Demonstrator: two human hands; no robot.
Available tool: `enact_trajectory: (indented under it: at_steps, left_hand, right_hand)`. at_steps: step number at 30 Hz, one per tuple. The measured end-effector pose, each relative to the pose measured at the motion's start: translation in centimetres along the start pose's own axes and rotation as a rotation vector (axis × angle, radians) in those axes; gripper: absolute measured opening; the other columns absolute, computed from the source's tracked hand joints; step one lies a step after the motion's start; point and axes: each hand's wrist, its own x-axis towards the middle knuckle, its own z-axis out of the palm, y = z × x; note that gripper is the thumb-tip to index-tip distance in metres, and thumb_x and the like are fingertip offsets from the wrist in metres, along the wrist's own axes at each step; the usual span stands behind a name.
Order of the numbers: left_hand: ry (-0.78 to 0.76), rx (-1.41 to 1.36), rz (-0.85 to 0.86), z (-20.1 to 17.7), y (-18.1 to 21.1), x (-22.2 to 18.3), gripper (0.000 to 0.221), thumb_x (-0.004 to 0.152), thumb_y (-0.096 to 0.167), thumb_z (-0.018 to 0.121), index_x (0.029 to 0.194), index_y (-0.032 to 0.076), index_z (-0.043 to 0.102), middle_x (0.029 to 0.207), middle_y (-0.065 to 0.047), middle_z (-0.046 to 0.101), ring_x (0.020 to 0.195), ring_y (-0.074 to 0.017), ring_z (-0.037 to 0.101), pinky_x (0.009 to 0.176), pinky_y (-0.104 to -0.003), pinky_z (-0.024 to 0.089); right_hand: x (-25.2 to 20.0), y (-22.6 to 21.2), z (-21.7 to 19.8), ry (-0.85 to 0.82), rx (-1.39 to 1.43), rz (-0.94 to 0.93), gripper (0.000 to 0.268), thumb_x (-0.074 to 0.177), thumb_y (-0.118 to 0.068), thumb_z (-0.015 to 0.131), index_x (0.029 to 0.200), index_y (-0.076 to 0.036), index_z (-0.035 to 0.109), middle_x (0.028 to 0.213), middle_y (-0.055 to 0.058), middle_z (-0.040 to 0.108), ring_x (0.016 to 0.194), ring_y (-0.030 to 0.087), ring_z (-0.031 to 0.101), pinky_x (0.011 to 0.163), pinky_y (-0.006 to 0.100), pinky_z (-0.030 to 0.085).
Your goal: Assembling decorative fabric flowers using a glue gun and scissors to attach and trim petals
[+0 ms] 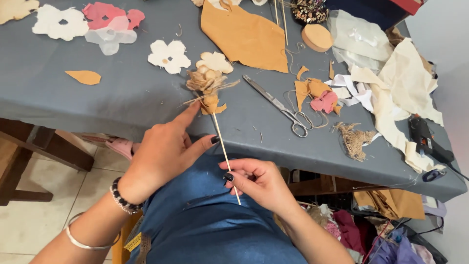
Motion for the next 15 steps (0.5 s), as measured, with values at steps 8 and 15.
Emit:
enact_trajectory:
  at_steps: [8, 15]
  left_hand:
    - [0.015, 0.061, -0.020, -2.3, -1.8, -0.8, 0.071, 0.090, 0.046, 0.062, 0.156, 0.021, 0.048, 0.057, 0.004, 0.078, 0.066, -0.0214, 0.075, 0.064, -0.038, 0.050]
    - [0.163, -0.041, -0.039, -2.5, -5.7, -3.4, 0.057, 0.088, 0.035, 0.068, 0.145, 0.030, 0.063, 0.062, 0.007, 0.076, 0.061, -0.0134, 0.068, 0.065, -0.030, 0.048]
  right_hand:
    - [0.4, -1.0, -0.5, -0.082, -0.006, -0.021, 0.035, 0.099, -0.020, 0.064, 0.129, -0.003, 0.071, 0.081, 0.013, 0.078, 0.066, 0.013, 0.071, 0.065, 0.021, 0.057]
    - [0.4, -0.2, -0.2, -0.086, 0.089, 0.013, 0.038, 0.097, -0.018, 0.066, 0.131, -0.002, 0.069, 0.087, 0.015, 0.077, 0.076, 0.016, 0.076, 0.072, 0.028, 0.065]
